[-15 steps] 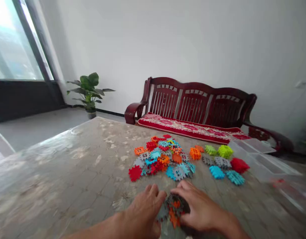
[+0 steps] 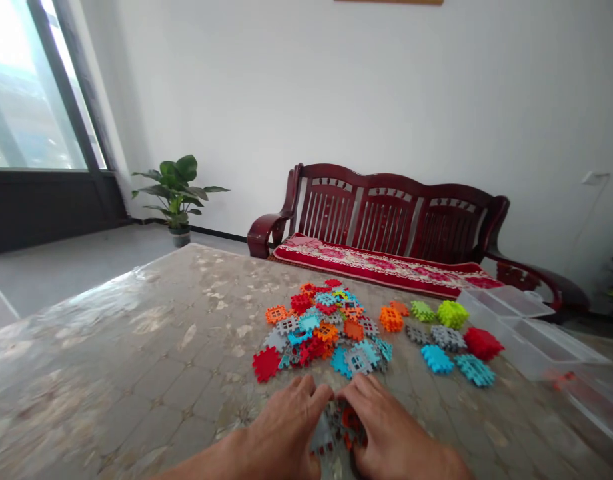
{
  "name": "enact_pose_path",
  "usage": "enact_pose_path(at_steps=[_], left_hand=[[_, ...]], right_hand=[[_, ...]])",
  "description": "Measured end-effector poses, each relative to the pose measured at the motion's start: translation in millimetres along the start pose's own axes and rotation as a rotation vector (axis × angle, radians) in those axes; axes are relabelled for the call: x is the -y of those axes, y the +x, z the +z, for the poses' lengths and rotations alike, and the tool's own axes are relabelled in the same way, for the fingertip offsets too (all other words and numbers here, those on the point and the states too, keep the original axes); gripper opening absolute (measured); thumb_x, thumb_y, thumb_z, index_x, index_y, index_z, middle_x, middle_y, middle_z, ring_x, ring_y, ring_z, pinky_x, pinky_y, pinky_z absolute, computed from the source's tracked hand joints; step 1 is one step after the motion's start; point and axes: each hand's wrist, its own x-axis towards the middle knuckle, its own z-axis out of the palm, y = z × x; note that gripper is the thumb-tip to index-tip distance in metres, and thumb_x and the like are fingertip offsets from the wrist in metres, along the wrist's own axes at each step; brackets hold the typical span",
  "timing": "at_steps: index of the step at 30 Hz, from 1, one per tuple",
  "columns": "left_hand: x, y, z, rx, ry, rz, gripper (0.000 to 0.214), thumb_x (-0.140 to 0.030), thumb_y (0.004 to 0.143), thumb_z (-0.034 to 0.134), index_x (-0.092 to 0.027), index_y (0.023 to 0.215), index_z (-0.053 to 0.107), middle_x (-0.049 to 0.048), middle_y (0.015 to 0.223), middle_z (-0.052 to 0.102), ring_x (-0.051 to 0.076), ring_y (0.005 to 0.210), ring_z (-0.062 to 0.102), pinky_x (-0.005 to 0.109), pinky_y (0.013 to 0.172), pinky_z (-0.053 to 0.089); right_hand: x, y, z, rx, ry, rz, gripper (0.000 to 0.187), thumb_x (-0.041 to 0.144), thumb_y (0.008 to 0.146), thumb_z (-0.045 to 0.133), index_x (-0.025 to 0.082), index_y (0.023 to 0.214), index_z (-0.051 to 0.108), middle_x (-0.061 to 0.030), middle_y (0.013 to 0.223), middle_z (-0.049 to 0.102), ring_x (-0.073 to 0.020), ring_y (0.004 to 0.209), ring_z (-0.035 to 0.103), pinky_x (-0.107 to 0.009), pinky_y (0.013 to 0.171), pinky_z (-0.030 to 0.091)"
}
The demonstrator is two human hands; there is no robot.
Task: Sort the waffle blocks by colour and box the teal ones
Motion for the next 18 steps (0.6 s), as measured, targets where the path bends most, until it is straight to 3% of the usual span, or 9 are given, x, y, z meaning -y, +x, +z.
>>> enact_pose_path(at_steps=[4, 7, 13, 16, 18], left_hand=[[3, 4, -13.7, -0.041, 0.002, -0.012, 0.056, -0.020, 0.059, 0.061, -0.024, 0.114, 0.053, 0.0076, 0.115, 0.059, 0.027, 0.106, 0.057, 0.041, 0.090, 0.052], [8, 16, -32.1, -0.137, 0.027, -0.031, 0.058, -0.023, 0.063, 0.062, -0.026, 0.119, 0.051, 0.0071, 0.116, 0.060, 0.026, 0.107, 0.058, 0.038, 0.089, 0.051], [27, 70, -72.4, -0.315, 0.130, -0.127, 0.050, -0.034, 0.071, 0.063, -0.022, 0.118, 0.054, 0.0090, 0.110, 0.063, 0.027, 0.103, 0.062, 0.038, 0.089, 0.051], [36, 94, -85.2, -0.365, 0.141, -0.155, 0.048, -0.033, 0.073, 0.064, -0.022, 0.118, 0.055, 0.0095, 0.115, 0.063, 0.026, 0.107, 0.061, 0.037, 0.092, 0.050], [39, 99, -88.3, -0.395, 0.143, -0.153, 0.058, -0.033, 0.070, 0.068, -0.022, 0.124, 0.052, 0.0102, 0.123, 0.061, 0.028, 0.115, 0.058, 0.038, 0.098, 0.048]], right_hand=[[-7, 6, -4, -0.086, 0.057, -0.009, 0.046, 0.013, 0.066, 0.061, 0.024, 0.110, 0.066, -0.0064, 0.109, 0.059, -0.0250, 0.109, 0.053, -0.035, 0.094, 0.043], [-18, 22, -20, -0.200, 0.079, -0.012, 0.051, 0.013, 0.065, 0.063, 0.024, 0.115, 0.066, -0.0062, 0.109, 0.059, -0.0234, 0.106, 0.055, -0.033, 0.092, 0.045], [-41, 89, -57, -0.450, 0.023, 0.018, 0.055, 0.012, 0.065, 0.066, 0.022, 0.119, 0.067, -0.0083, 0.111, 0.061, -0.0256, 0.110, 0.056, -0.038, 0.099, 0.045], [-52, 118, -63, -0.496, 0.078, -0.027, 0.055, 0.014, 0.068, 0.067, 0.024, 0.122, 0.066, -0.0078, 0.114, 0.063, -0.0250, 0.111, 0.057, -0.038, 0.101, 0.046], [-61, 125, -63, -0.512, 0.124, -0.059, 0.057, 0.017, 0.069, 0.069, 0.026, 0.126, 0.065, -0.0071, 0.118, 0.064, -0.0245, 0.112, 0.059, -0.040, 0.103, 0.046]])
